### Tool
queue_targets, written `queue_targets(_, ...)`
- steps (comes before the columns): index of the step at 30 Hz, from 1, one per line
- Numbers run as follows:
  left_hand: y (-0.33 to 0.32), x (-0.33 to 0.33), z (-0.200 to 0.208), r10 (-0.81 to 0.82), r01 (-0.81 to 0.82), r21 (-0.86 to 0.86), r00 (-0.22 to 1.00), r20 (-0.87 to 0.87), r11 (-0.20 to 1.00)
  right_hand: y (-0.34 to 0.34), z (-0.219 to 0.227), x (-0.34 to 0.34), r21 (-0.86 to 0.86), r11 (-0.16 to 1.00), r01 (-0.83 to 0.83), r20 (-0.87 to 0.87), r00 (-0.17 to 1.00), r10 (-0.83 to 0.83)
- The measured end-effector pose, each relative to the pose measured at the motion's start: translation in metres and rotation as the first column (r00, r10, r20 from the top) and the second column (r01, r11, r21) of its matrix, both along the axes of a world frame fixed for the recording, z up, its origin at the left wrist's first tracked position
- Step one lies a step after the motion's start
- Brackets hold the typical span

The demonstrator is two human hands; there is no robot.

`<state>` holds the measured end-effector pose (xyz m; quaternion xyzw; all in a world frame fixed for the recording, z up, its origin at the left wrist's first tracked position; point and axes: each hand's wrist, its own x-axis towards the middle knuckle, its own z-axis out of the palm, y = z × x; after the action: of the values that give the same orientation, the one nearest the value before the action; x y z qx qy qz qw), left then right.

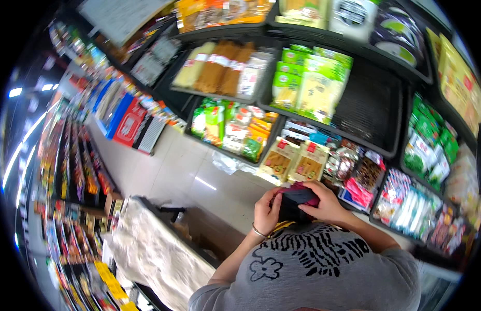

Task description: The person washes a cloth in a basin, enters a convenience store, and wipes several packaged food items on a shelf with the cloth before putting them back.

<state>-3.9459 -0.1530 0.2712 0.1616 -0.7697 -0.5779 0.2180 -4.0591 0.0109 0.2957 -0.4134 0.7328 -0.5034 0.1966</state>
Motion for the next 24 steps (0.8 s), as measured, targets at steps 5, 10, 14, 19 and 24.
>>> queue_targets(5, -0.019, 0.009, 0.030, 0.133, -0.133, -0.019, 0.991, 0.015, 0.991, -0.018, 0.007, 0.008, -0.048, 0.998, -0.037, -0.138, 0.990, 0.030)
queue_targets(10, -0.029, 0.030, 0.058, 0.182, -0.157, 0.292, 0.981, -0.060, 0.943, -0.035, -0.003, 0.014, -0.008, 0.987, -0.159, -0.075, 0.985, 0.158)
queue_targets(14, -0.044, 0.050, 0.059, 0.119, -0.061, 0.339, 0.981, -0.153, 0.939, -0.047, 0.006, 0.017, 0.008, 0.972, -0.234, 0.013, 0.972, 0.234)
queue_targets(19, -0.050, 0.073, 0.063, 0.112, -0.065, 0.302, 0.984, -0.141, 0.951, -0.059, 0.018, 0.020, 0.000, 0.972, -0.234, -0.031, 0.972, 0.234)
queue_targets(24, -0.055, 0.094, 0.065, 0.207, -0.190, 0.220, 0.977, -0.056, 0.957, -0.072, 0.035, 0.028, -0.066, 0.969, -0.238, -0.028, 0.971, 0.237)
